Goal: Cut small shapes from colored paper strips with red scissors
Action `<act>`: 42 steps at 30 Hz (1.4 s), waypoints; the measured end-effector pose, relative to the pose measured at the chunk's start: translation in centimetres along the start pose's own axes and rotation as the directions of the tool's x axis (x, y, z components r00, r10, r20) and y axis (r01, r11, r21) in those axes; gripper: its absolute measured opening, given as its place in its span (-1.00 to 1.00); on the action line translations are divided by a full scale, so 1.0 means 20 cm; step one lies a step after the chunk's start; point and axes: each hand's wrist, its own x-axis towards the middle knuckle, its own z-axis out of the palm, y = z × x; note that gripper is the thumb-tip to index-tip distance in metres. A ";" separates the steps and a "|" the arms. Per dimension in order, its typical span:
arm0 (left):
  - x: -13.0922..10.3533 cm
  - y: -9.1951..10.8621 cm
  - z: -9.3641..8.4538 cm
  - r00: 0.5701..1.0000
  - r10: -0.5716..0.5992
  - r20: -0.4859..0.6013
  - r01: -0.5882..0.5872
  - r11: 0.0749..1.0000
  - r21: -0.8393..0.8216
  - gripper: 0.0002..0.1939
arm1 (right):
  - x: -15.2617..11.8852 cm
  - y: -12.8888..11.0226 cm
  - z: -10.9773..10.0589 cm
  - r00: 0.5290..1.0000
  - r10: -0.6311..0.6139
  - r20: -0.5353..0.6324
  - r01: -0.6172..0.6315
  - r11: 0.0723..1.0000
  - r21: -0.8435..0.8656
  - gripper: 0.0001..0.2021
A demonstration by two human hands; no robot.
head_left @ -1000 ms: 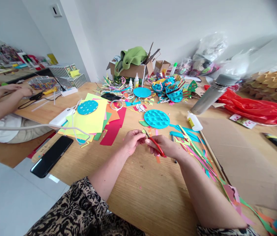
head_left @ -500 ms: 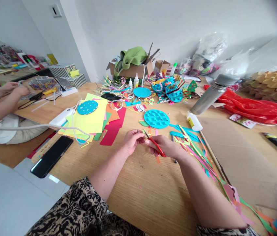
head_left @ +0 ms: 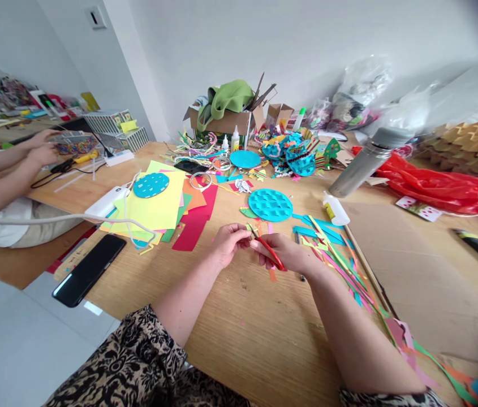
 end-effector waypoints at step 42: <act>0.00 0.01 -0.01 0.999 -0.012 0.039 0.012 1.000 -0.007 -0.80 | 0.00 0.02 0.00 1.000 0.017 -0.016 -0.018 1.000 -0.023 -0.45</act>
